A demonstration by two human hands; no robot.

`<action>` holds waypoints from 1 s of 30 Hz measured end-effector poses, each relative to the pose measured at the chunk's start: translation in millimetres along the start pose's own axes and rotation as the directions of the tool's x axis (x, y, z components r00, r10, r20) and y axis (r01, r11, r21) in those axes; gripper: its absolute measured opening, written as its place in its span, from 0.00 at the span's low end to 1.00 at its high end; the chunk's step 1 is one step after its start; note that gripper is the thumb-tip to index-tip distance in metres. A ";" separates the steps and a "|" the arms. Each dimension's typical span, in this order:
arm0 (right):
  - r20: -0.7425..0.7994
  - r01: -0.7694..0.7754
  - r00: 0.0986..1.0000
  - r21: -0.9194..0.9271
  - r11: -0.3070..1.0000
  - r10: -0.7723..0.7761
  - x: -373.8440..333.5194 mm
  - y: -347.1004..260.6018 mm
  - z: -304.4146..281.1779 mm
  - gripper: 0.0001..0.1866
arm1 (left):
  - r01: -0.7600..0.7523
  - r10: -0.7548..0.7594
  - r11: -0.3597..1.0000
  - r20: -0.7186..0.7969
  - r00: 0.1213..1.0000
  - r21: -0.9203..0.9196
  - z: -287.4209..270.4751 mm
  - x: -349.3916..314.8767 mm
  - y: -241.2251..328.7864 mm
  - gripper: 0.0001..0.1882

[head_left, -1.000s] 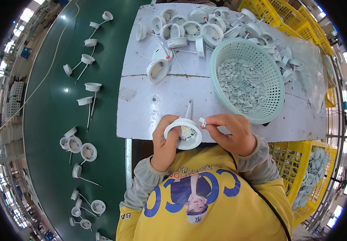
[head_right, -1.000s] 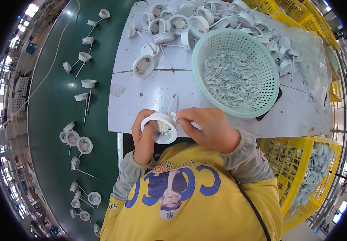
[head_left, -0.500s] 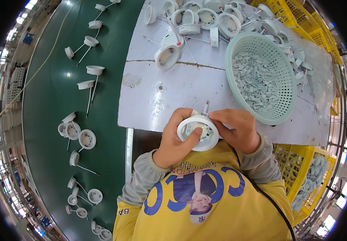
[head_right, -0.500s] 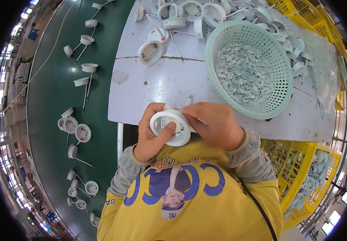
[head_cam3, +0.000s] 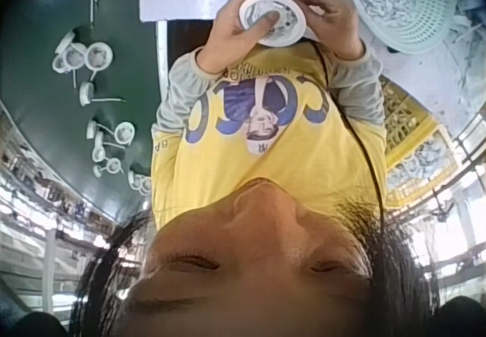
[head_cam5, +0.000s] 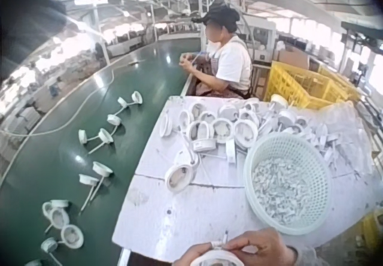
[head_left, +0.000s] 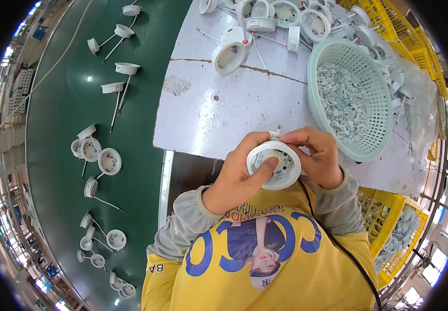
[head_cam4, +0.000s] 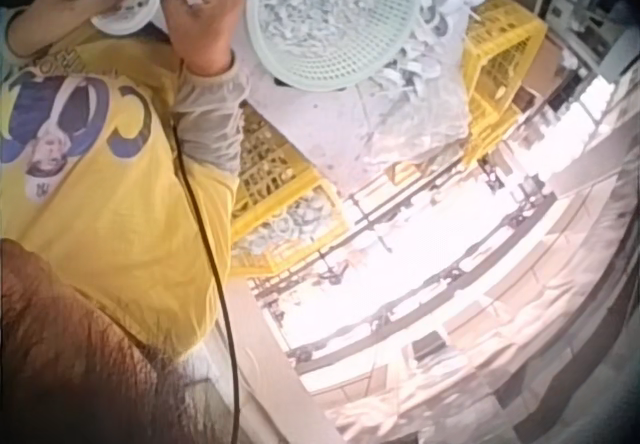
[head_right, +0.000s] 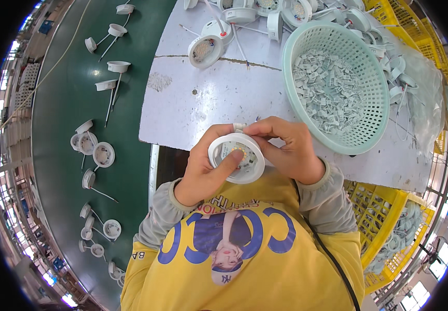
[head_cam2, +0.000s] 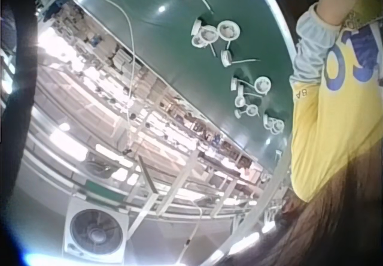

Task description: The person assembles LED light fixtures by picking circular light casings, taking plastic clips from a basket, and attaching the clips into the casing edges by hand before setting the assembled lights onto a conveyor belt.

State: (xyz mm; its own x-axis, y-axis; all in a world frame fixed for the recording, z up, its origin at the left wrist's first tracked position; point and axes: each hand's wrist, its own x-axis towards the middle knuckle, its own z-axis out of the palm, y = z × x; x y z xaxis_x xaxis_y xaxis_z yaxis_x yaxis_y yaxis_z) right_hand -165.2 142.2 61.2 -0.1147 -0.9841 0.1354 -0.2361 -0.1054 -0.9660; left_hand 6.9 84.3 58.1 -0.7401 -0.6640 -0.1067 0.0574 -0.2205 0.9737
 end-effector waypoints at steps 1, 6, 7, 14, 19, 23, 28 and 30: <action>0.021 -0.002 1.000 0.013 1.000 0.002 0.3 0.0 -0.2 0.10 | 0.002 -0.002 1.000 0.000 1.000 0.000 0.0 -0.4 -0.8 0.18; 0.104 -0.013 0.995 0.093 0.996 0.003 2.4 0.2 -4.7 0.11 | -0.016 0.017 0.999 -0.025 1.000 0.033 -1.2 -3.0 0.5 0.16; 0.148 -0.034 0.989 0.118 0.992 0.016 2.7 0.7 -6.1 0.12 | -0.014 0.015 0.999 -0.023 1.000 0.033 -0.8 -3.4 -1.2 0.16; 0.112 -0.029 0.994 0.149 0.988 0.012 8.1 -7.3 5.7 0.16 | -0.054 0.063 0.994 -0.096 0.993 0.094 0.5 -3.3 -8.5 0.15; 0.151 -0.050 0.988 0.115 0.992 0.032 5.3 0.7 6.8 0.12 | 0.005 0.002 0.989 -0.051 0.999 0.146 -6.6 -5.1 -4.6 0.15; 0.176 -0.023 0.984 0.146 0.989 -0.003 7.0 -4.7 7.6 0.10 | -0.196 0.200 0.951 0.010 0.980 0.239 -14.0 -4.6 -3.5 0.13; 0.186 0.024 0.982 0.090 0.996 -0.041 7.7 -0.9 12.4 0.13 | -0.167 0.177 0.929 0.001 0.984 0.330 -13.0 -4.0 2.4 0.17; 0.189 -0.003 0.982 0.093 0.996 -0.015 6.8 -2.9 12.9 0.14 | -0.137 0.147 0.937 -0.006 0.989 0.322 -13.2 -5.0 3.6 0.17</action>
State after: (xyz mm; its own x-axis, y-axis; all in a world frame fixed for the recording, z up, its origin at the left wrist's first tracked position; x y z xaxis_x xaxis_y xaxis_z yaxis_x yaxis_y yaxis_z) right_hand -152.8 134.0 62.2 0.0731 -0.9917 0.1056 -0.1454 -0.1153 -0.9826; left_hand 19.6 77.4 59.5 -0.7193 -0.6938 0.0363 -0.0606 0.1146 0.9916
